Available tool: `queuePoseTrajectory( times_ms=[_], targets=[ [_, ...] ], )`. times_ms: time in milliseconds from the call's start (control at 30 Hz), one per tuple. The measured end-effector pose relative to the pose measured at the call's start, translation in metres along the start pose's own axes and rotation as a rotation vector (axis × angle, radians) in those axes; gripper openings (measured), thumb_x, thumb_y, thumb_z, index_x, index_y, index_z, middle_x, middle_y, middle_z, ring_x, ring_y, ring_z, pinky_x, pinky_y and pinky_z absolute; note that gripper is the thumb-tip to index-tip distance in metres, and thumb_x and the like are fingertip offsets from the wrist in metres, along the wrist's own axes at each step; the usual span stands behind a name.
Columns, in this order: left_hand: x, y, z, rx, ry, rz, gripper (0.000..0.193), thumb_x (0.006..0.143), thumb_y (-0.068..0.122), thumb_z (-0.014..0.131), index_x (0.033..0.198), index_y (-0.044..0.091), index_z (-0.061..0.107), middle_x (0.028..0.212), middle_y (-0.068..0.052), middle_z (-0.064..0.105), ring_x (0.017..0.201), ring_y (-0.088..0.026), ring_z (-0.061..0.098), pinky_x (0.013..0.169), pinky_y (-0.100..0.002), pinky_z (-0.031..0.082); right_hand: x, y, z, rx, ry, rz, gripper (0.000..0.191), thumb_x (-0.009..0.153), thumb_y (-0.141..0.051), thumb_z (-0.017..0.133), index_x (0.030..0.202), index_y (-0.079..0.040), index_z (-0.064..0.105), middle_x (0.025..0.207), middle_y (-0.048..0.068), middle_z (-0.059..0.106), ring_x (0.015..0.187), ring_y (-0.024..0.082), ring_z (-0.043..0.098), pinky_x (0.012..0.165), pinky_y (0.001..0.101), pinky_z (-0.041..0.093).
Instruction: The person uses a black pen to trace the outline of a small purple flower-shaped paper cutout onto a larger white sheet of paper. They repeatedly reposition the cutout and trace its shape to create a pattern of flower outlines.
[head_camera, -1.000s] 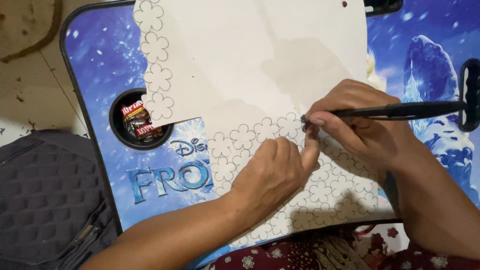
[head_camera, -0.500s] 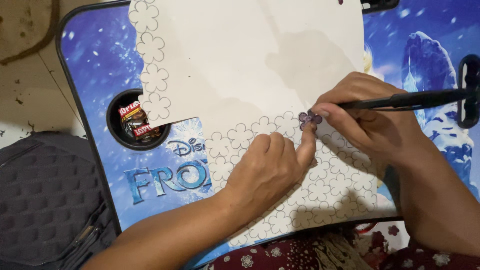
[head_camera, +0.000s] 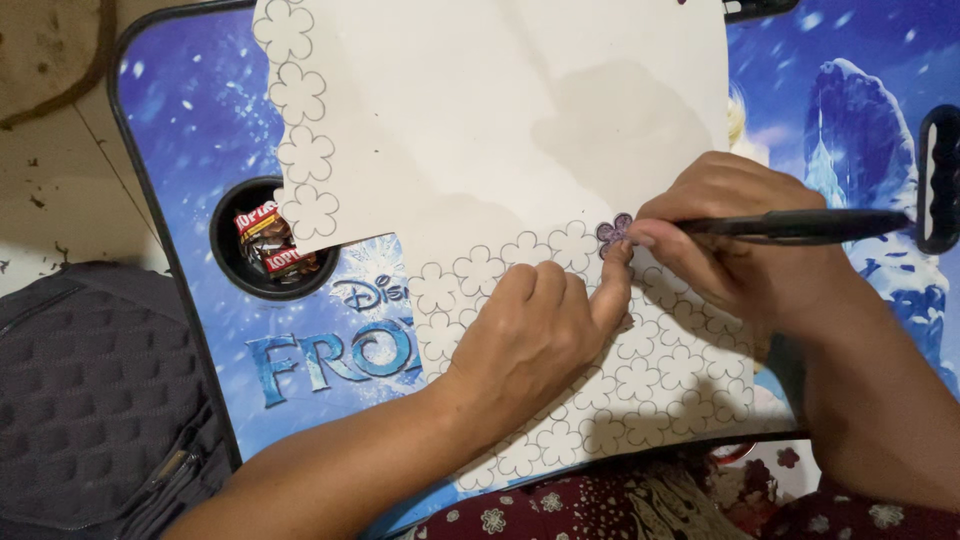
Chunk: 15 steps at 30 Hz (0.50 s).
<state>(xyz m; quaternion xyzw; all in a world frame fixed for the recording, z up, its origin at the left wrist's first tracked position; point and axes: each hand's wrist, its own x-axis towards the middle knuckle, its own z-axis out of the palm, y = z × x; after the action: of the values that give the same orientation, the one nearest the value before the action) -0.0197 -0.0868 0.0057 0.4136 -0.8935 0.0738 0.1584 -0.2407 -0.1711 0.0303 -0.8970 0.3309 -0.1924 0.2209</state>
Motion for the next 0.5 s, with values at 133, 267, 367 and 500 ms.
queuePoseTrajectory(
  times_ms=[133,267,367,500],
  targets=[
    [0.004,-0.006,0.002,-0.263,0.058,-0.084,0.039,0.104,0.033,0.063,0.125,0.001,0.070,0.058,-0.001,0.052,0.057,-0.015,0.050,0.055,-0.032,0.037,-0.002,-0.002,-0.001,-0.031,-0.032,0.093,0.011,0.099,-0.012,0.074,0.091,-0.007,0.069,0.079,0.005,0.069,0.070,0.015,0.067,0.059,0.0284,0.053],
    [0.010,-0.016,0.007,-0.440,0.071,-0.145,0.026,0.100,0.030,0.067,0.113,0.008,0.070,0.062,-0.002,0.059,0.062,-0.020,0.058,0.057,-0.037,0.040,-0.003,0.006,-0.004,-0.058,-0.017,-0.021,0.009,0.098,-0.010,0.074,0.095,-0.003,0.070,0.078,0.006,0.068,0.069,0.017,0.065,0.059,0.0325,0.051],
    [0.011,-0.019,0.007,-0.482,0.046,-0.177,0.018,0.098,0.025,0.069,0.109,0.012,0.070,0.063,-0.002,0.062,0.062,-0.020,0.059,0.058,-0.038,0.040,-0.006,0.007,-0.006,-0.046,-0.046,0.048,0.012,0.096,-0.013,0.076,0.089,-0.006,0.069,0.075,0.005,0.067,0.066,0.016,0.065,0.058,0.0323,0.050],
    [0.013,-0.019,0.009,-0.495,0.078,-0.202,0.016,0.096,0.022,0.069,0.110,0.013,0.071,0.065,-0.001,0.064,0.062,-0.019,0.058,0.059,-0.037,0.040,-0.009,0.009,-0.006,-0.051,-0.069,0.025,0.012,0.093,-0.014,0.076,0.092,-0.004,0.070,0.072,0.006,0.066,0.065,0.018,0.064,0.056,0.0329,0.049]
  ],
)
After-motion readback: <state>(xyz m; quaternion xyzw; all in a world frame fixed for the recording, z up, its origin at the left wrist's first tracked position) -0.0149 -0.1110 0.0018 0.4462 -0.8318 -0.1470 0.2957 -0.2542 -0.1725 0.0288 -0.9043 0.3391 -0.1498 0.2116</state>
